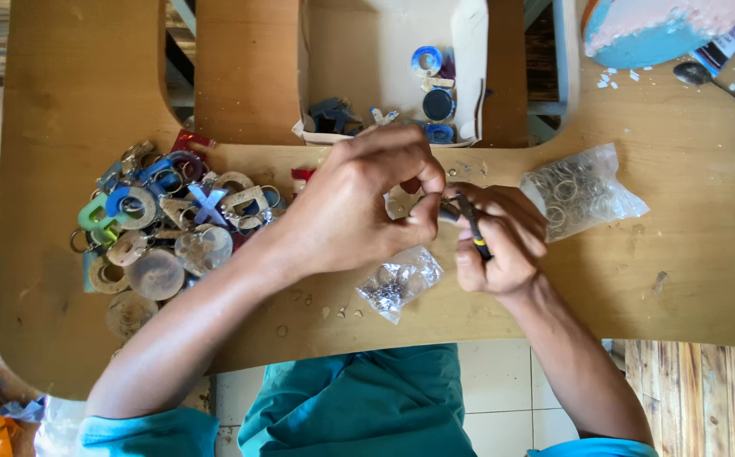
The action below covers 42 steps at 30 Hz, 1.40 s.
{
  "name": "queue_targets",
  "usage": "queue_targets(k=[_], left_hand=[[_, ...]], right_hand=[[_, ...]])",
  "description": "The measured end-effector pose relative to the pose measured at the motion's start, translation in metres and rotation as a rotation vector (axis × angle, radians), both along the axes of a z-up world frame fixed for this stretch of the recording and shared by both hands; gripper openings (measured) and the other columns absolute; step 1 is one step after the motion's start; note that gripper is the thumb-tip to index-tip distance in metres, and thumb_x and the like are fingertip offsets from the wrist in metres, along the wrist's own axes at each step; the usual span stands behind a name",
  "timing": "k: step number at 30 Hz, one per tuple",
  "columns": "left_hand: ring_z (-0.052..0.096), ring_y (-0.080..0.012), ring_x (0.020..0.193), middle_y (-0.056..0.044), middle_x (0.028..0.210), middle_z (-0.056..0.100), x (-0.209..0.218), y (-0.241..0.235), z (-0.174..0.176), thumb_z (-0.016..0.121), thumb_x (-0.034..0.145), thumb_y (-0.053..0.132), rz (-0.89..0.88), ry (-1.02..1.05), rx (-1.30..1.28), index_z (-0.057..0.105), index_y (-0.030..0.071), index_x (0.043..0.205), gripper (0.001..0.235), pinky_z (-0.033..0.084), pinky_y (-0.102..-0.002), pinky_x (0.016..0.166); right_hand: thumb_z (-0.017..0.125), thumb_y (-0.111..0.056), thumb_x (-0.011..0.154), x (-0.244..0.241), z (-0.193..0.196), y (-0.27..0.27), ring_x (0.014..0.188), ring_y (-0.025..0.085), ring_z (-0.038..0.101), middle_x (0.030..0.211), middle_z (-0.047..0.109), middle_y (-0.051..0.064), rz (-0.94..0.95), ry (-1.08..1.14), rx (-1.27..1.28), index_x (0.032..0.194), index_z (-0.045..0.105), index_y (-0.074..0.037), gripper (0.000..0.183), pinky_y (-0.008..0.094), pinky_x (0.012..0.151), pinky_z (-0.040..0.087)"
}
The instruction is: The person attaches metal rings and small hardware to various charms, using a pair of pliers to open and close the metal loops.
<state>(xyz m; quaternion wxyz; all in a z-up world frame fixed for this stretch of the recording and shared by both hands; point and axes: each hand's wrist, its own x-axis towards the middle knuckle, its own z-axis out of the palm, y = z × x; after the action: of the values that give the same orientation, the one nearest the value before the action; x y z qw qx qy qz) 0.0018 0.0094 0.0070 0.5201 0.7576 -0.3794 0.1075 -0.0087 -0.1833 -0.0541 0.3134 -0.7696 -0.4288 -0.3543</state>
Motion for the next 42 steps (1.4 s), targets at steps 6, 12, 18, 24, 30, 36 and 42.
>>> queue_targets(k=[6,12,18,24,30,36,42], left_hand=[[0.061,-0.0130,0.059,-0.006,0.073,0.059,-0.007,0.065,0.021,0.065,0.072,-0.002,-0.113,0.218,0.191,0.058,0.003,0.073,0.009,0.056,-0.023,0.053],[0.047,-0.0110,0.053,0.000,0.062,0.052,-0.031,0.143,0.003,0.055,0.059,-0.003,0.113,0.343,0.381,0.055,0.008,0.064,0.012,0.038,-0.025,0.046],[0.049,-0.0083,0.051,0.001,0.062,0.058,-0.038,0.188,-0.027,0.063,0.067,0.003,0.282,0.438,0.465,0.062,0.010,0.068,0.007,0.037,-0.024,0.045],[0.053,-0.0147,0.059,-0.002,0.068,0.061,-0.033,0.191,-0.023,0.063,0.065,0.006,0.445,0.522,0.664,0.063,0.010,0.070,0.006,0.039,-0.030,0.052],[0.053,-0.0234,0.058,-0.005,0.071,0.056,0.000,0.154,-0.017,0.053,0.076,0.004,0.414,0.109,0.591,0.058,0.008,0.073,0.007,0.038,-0.037,0.048],[0.056,-0.0346,0.067,-0.015,0.078,0.059,0.083,0.065,-0.025,0.046,0.076,0.010,0.263,0.276,0.813,0.055,0.005,0.076,0.010,0.040,-0.048,0.045],[0.065,-0.0235,0.059,-0.002,0.061,0.062,0.167,0.008,-0.146,0.063,0.063,0.012,0.442,-0.080,1.175,0.068,0.015,0.069,0.008,0.052,-0.039,0.046]], right_hand=[[0.041,0.007,0.074,-0.001,-0.001,0.005,0.069,0.041,0.065,0.075,0.062,0.030,0.047,0.042,0.040,0.069,0.053,0.009,0.013,0.041,0.060,0.050],[0.040,0.003,0.083,-0.003,-0.001,0.011,0.068,0.041,0.064,0.079,0.062,0.032,0.046,0.057,-0.008,0.068,0.051,0.010,0.020,0.043,0.062,0.047],[0.040,-0.003,0.087,-0.004,-0.005,0.014,0.068,0.040,0.064,0.078,0.062,0.031,0.033,0.078,-0.019,0.069,0.051,0.010,0.024,0.042,0.063,0.047],[0.039,-0.002,0.087,-0.004,-0.005,0.011,0.070,0.043,0.062,0.079,0.062,0.033,0.002,0.083,0.023,0.073,0.050,0.010,0.021,0.044,0.065,0.048],[0.040,-0.010,0.092,-0.001,-0.007,-0.002,0.070,0.045,0.062,0.079,0.057,0.035,-0.069,0.141,0.177,0.075,0.047,0.011,0.028,0.048,0.065,0.048],[0.041,-0.017,0.093,0.005,-0.005,-0.010,0.072,0.042,0.061,0.082,0.057,0.036,-0.110,0.198,0.270,0.076,0.045,0.009,0.031,0.047,0.068,0.048],[0.049,0.002,0.082,0.025,-0.017,-0.025,0.066,0.036,0.065,0.084,0.062,0.031,0.042,0.125,0.338,0.072,0.054,0.008,0.012,0.038,0.058,0.052]])
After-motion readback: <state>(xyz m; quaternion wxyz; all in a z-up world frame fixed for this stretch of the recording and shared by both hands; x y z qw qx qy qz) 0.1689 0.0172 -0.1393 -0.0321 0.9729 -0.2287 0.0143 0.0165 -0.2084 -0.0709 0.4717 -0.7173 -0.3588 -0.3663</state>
